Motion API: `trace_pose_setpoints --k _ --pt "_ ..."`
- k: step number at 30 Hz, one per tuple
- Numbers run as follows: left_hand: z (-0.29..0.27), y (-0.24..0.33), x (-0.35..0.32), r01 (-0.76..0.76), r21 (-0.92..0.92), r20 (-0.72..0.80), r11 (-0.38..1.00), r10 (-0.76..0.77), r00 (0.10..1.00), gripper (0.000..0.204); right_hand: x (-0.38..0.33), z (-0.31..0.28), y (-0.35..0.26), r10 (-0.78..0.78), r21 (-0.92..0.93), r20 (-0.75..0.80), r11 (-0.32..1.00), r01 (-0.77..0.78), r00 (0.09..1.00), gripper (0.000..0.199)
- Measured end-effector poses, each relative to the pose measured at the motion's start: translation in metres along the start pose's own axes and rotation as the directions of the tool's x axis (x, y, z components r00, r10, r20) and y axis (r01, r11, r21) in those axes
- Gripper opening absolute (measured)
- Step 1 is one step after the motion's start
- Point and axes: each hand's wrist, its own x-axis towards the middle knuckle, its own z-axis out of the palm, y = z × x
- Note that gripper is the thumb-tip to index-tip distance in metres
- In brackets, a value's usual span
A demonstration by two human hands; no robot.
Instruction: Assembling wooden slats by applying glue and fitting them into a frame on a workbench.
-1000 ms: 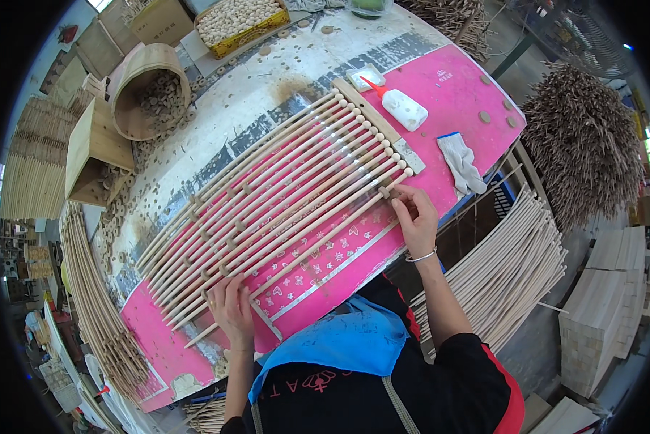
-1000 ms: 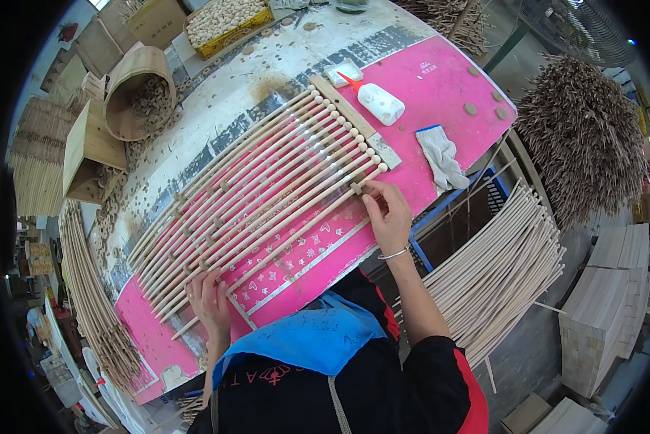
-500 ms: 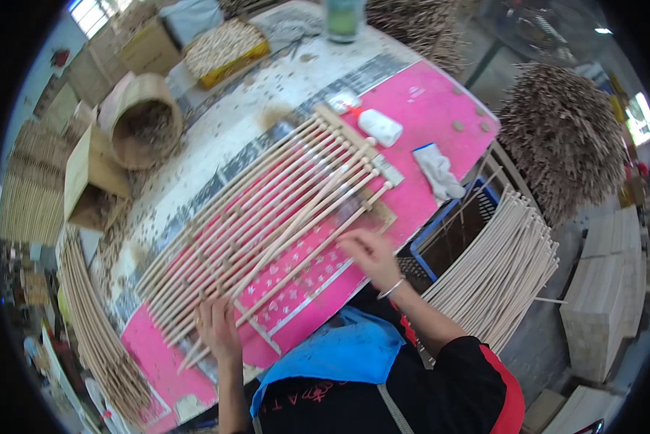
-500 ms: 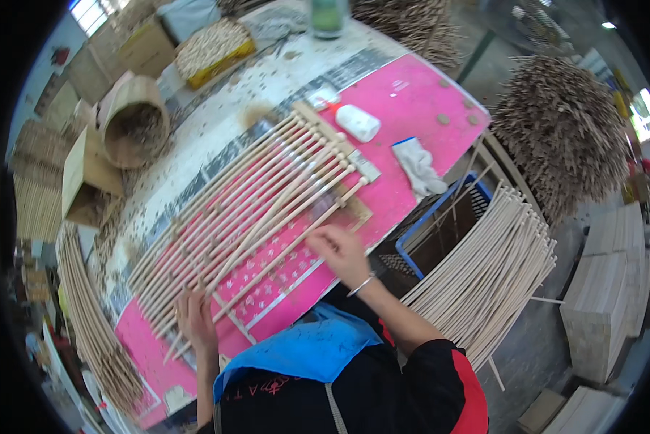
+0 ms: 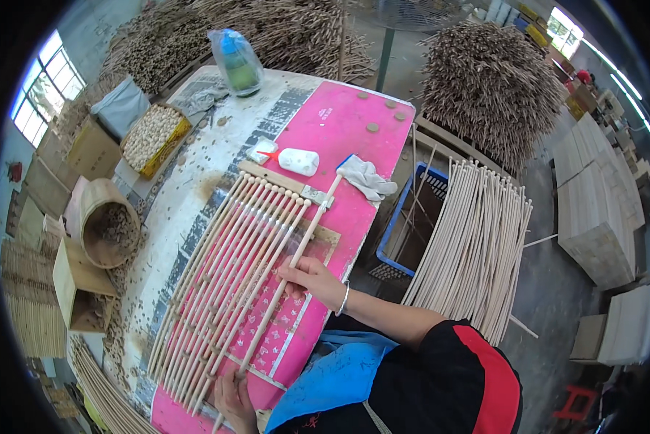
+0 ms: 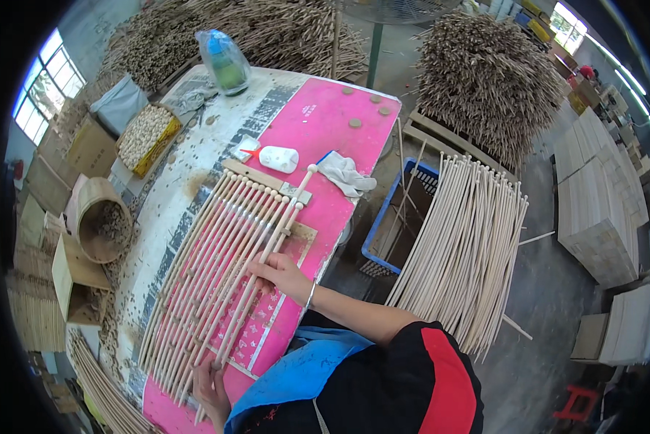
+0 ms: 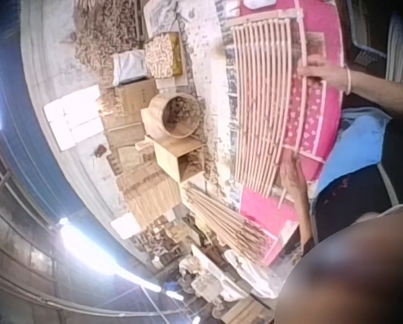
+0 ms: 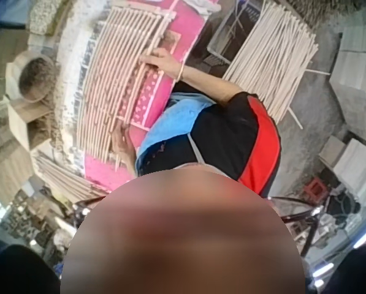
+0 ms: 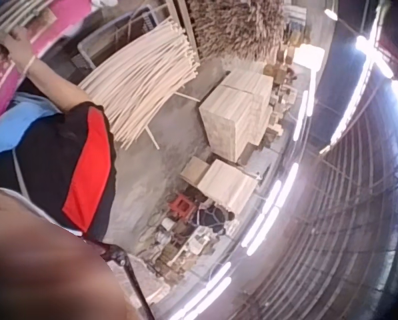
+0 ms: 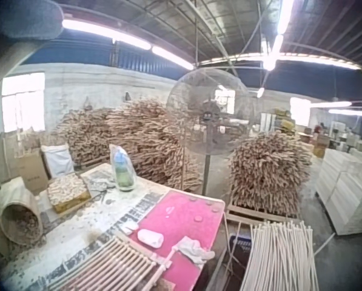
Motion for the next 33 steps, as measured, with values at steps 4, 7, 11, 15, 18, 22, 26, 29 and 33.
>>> trace_pose_setpoints --k 4,7,11,15,18,22,26,29,33 --pt "0.011 0.02 0.019 -0.032 -0.095 -0.045 0.995 0.028 0.999 0.041 -0.004 0.015 0.015 0.079 0.016 0.087 0.997 -0.081 0.993 0.025" --pt "0.036 0.056 0.043 -0.056 -0.124 -0.03 0.991 0.053 0.998 0.048 -0.022 0.046 0.046 0.146 -0.058 0.203 0.989 -0.137 0.968 0.025" --pt "0.047 0.075 0.057 0.058 -0.341 -0.02 0.938 -0.069 0.997 0.068 -0.024 0.046 0.049 0.155 -0.083 0.109 0.986 -0.147 0.982 0.025" --pt "0.042 0.069 0.042 0.143 -0.333 -0.023 0.932 -0.16 0.987 0.062 -0.031 0.05 0.04 0.151 -0.149 0.361 0.983 -0.103 0.92 0.033" --pt "0.046 0.06 0.035 0.084 -0.342 -0.036 0.936 -0.102 0.994 0.06 -0.036 0.046 0.042 0.236 -0.119 0.356 0.971 -0.207 0.904 0.037" --pt "0.045 0.046 0.02 0.169 -0.419 -0.009 0.892 -0.191 0.982 0.055 -0.023 0.025 0.021 0.149 -0.095 0.129 0.986 -0.138 0.98 0.032" --pt "0.041 0.041 0.015 0.234 -0.459 0.041 0.857 -0.243 0.969 0.044 -0.01 -0.008 0.005 0.034 -0.145 -0.009 0.989 -0.035 0.999 0.026" --pt "0.041 0.041 0.013 0.173 -0.446 -0.028 0.878 -0.207 0.978 0.035 -0.005 -0.02 -0.004 -0.001 -0.154 -0.068 0.988 -0.01 0.998 0.018" --pt "0.033 0.046 0.018 0.153 -0.369 -0.009 0.917 -0.168 0.986 0.029 -0.007 -0.024 -0.011 -0.038 -0.214 -0.049 0.977 0.027 0.998 0.026"
